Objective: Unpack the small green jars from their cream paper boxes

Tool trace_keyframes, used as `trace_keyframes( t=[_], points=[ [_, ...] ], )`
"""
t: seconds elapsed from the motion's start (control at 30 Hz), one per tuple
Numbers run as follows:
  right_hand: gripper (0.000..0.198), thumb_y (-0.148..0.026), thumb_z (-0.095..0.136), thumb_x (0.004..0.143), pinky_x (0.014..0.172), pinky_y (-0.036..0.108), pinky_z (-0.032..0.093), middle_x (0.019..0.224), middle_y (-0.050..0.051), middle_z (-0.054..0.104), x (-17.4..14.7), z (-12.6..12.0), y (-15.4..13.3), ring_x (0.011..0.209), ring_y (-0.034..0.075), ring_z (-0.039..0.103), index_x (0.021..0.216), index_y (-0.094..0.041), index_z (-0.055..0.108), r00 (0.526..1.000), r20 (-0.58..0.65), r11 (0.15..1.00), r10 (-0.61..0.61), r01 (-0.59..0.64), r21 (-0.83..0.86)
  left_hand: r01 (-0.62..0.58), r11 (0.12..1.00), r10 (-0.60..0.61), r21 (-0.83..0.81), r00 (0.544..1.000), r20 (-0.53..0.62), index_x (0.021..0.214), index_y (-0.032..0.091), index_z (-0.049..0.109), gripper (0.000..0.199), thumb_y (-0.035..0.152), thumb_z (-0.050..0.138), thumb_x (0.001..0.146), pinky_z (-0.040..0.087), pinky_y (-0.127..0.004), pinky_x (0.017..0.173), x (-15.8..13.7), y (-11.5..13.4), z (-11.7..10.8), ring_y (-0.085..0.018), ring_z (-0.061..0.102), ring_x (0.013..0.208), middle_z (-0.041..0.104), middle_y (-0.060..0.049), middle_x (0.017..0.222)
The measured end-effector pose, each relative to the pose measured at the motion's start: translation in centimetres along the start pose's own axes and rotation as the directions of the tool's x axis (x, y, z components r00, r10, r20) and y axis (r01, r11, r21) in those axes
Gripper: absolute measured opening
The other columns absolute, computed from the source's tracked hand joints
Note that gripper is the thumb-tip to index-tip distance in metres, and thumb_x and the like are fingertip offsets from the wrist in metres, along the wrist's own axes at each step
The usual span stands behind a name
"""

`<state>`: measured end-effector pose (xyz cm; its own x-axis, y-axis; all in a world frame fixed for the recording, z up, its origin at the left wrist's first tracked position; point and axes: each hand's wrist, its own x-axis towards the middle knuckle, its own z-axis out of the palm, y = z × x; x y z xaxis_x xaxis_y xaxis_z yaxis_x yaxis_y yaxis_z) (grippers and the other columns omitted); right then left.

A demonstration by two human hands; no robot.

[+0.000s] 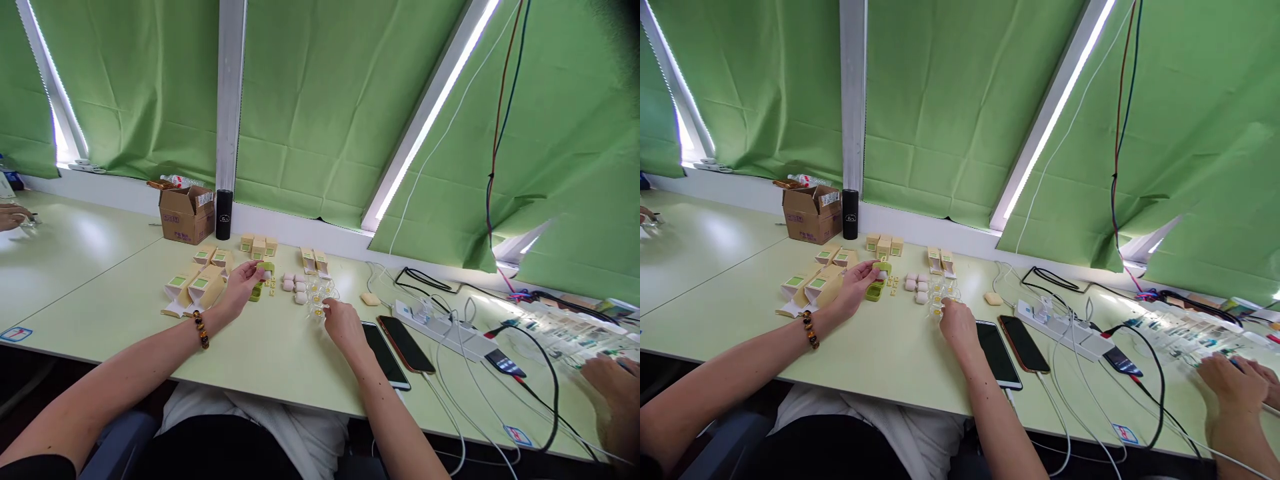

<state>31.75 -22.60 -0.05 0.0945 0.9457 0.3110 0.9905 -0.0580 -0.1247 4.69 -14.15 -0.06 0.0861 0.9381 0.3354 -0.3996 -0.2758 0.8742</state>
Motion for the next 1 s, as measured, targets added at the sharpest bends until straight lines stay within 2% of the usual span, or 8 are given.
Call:
trace_keyframes(
  t=[0.07,0.17,0.3,0.4,0.53,0.67,0.87,1.0],
  points=[
    [0.027,-0.014,0.051,0.098,0.072,0.03,0.044,0.092,0.012,0.079,0.0,-0.7,0.0,0.085,0.026,0.074,0.115,-0.018,0.072,0.991,-0.136,0.993,-0.004,0.02,0.117,0.006,1.0,-0.006,-0.006,1.0,-0.002,0.114,0.019,0.069,0.05,0.049,0.086,0.078,0.055,-0.033,0.085,-0.1,0.1,0.1,-0.016,0.069,0.088,0.074,-0.006,0.106],
    [0.027,-0.018,0.048,0.099,0.076,0.032,0.049,0.094,0.009,0.08,0.2,-1.9,-0.9,0.084,0.024,0.075,0.114,-0.019,0.07,0.942,-0.332,0.953,-0.041,0.137,0.272,0.018,1.0,-0.018,0.003,1.0,0.015,0.109,0.017,0.07,0.048,0.052,0.084,0.079,0.055,-0.03,0.081,-0.2,0.2,0.2,-0.016,0.068,0.085,0.074,-0.006,0.099],
    [0.027,-0.019,0.053,0.096,0.072,0.032,0.052,0.102,0.005,0.079,0.7,-2.8,-4.2,0.077,0.02,0.073,0.12,-0.023,0.067,0.878,-0.452,0.9,-0.158,0.316,0.3,0.054,0.997,-0.057,0.058,0.998,0.04,0.103,0.016,0.072,0.048,0.057,0.081,0.08,0.053,-0.028,0.073,-0.5,0.4,0.5,-0.016,0.069,0.079,0.075,-0.007,0.094],
    [0.03,-0.021,0.055,0.098,0.074,0.033,0.055,0.107,0.007,0.077,1.5,-2.0,-7.3,0.089,0.022,0.072,0.127,-0.024,0.062,0.808,-0.531,0.833,-0.256,0.463,0.302,0.085,0.995,-0.089,0.052,0.993,0.074,0.1,0.016,0.072,0.049,0.06,0.08,0.08,0.055,-0.029,0.073,-0.7,0.5,0.7,-0.016,0.071,0.076,0.076,-0.008,0.093],
    [0.044,-0.029,0.065,0.096,0.088,0.042,0.06,0.128,0.012,0.069,2.6,0.7,-10.2,0.117,0.028,0.064,0.137,-0.025,0.052,0.734,-0.608,0.711,-0.304,0.599,0.368,0.112,0.994,-0.113,0.01,0.984,0.139,0.097,0.017,0.071,0.051,0.064,0.079,0.079,0.059,-0.032,0.078,-0.9,0.8,1.1,-0.018,0.072,0.075,0.078,-0.008,0.092],
    [0.052,-0.025,0.068,0.093,0.094,0.045,0.059,0.138,0.013,0.061,3.0,3.0,-10.8,0.127,0.028,0.058,0.141,-0.024,0.047,0.734,-0.639,0.637,-0.233,0.611,0.47,0.15,0.989,-0.148,0.0,0.972,0.184,0.097,0.016,0.071,0.058,0.071,0.075,0.079,0.06,-0.033,0.078,-1.2,0.8,1.6,-0.023,0.076,0.082,0.079,-0.01,0.092],
    [0.048,-0.017,0.065,0.089,0.093,0.044,0.058,0.129,0.012,0.062,2.6,4.1,-10.3,0.122,0.027,0.058,0.134,-0.025,0.051,0.717,-0.677,0.594,-0.163,0.619,0.513,0.138,0.989,-0.145,0.046,0.954,0.262,0.096,0.014,0.07,0.064,0.076,0.072,0.079,0.061,-0.036,0.079,-1.9,0.7,2.1,-0.027,0.077,0.086,0.078,-0.013,0.092],
    [0.045,-0.016,0.063,0.087,0.096,0.045,0.056,0.127,0.011,0.062,2.2,3.9,-10.3,0.119,0.027,0.059,0.13,-0.025,0.053,0.756,-0.642,0.541,-0.126,0.595,0.595,0.105,0.989,-0.131,0.101,0.943,0.305,0.093,0.016,0.072,0.068,0.082,0.067,0.078,0.061,-0.04,0.076,-1.9,0.6,2.1,-0.029,0.076,0.082,0.076,-0.012,0.084]
  ],
)
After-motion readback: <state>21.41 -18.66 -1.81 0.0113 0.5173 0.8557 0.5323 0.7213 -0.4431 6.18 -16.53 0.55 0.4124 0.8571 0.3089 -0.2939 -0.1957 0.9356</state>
